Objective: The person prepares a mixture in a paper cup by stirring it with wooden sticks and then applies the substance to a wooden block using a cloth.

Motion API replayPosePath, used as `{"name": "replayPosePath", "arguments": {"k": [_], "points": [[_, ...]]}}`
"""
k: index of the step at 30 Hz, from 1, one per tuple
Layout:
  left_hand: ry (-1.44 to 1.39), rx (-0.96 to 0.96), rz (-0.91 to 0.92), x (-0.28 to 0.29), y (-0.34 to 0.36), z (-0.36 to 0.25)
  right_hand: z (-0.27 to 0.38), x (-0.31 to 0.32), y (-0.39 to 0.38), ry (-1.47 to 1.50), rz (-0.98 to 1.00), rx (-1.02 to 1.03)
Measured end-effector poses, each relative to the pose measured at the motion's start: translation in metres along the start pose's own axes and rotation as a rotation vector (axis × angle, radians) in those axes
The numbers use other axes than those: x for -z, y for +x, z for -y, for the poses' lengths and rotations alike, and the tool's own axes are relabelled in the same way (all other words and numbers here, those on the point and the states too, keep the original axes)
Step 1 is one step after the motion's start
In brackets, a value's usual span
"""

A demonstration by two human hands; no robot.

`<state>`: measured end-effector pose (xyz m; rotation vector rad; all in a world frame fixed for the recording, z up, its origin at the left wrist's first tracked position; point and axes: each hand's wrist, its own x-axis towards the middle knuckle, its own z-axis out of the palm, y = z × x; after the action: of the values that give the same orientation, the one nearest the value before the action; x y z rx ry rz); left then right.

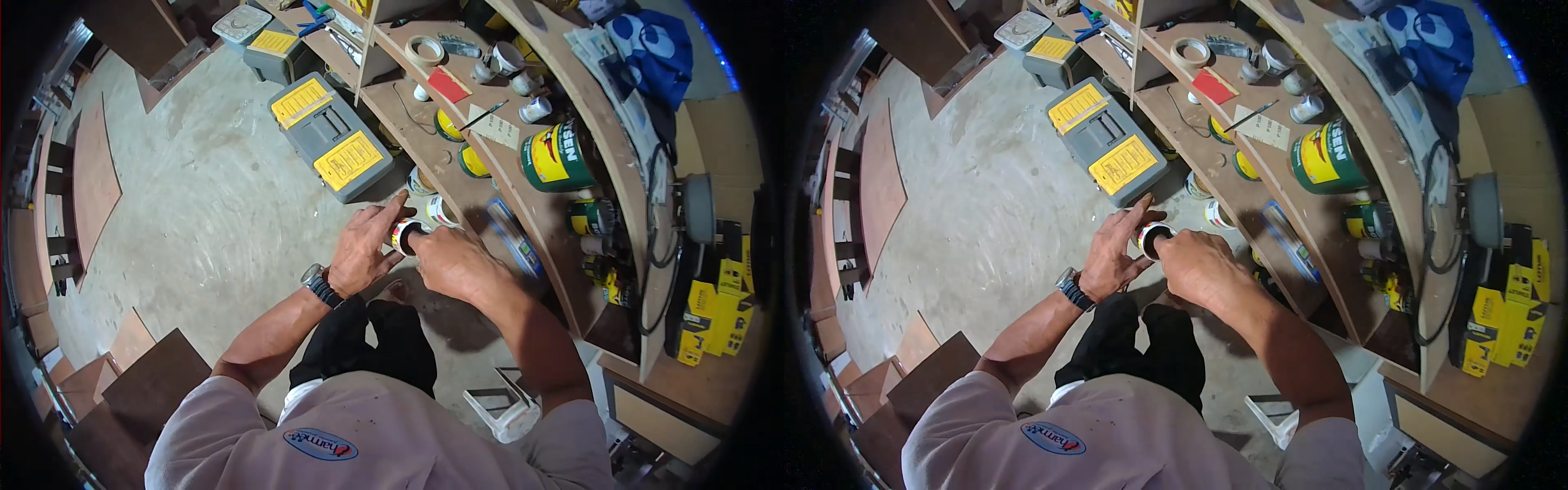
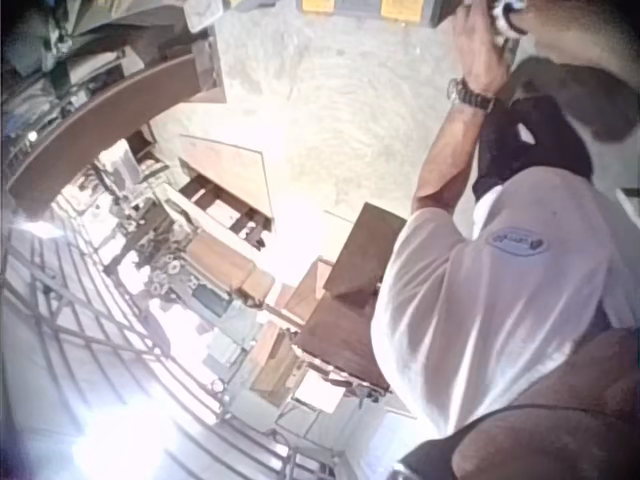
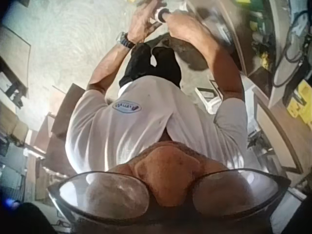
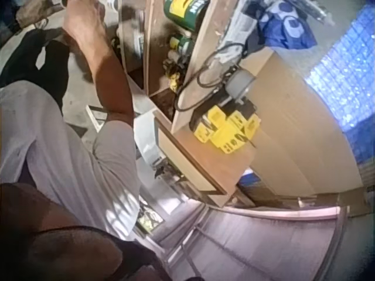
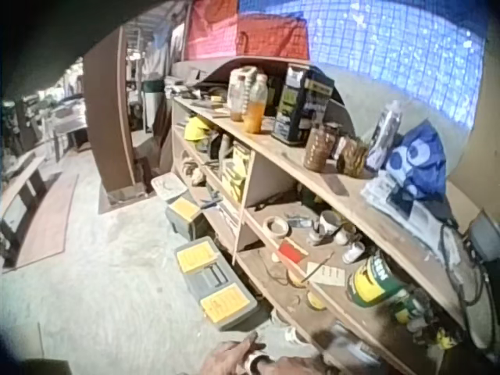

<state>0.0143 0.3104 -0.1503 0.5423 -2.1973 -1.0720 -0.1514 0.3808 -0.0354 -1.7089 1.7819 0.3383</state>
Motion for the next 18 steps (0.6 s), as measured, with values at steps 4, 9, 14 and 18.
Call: {"name": "replayPosePath", "arguments": {"k": [4, 9, 14, 18], "points": [[-0.062, 0.099, -0.039, 0.029, -0.016, -0.027, 0.038, 0.047, -0.033, 0.250, -0.006, 0.042], [-0.114, 0.093, -0.063, 0.060, -0.017, -0.057, 0.069, 0.065, -0.052, 0.036, 0.043, 0.084], [-0.103, 0.054, -0.030, 0.078, -0.009, -0.073, 0.079, 0.060, -0.055, -0.180, 0.022, 0.038], [-0.108, 0.064, -0.038, 0.083, -0.013, -0.076, 0.104, 0.108, -0.070, 0.263, 0.208, -0.120]]}}
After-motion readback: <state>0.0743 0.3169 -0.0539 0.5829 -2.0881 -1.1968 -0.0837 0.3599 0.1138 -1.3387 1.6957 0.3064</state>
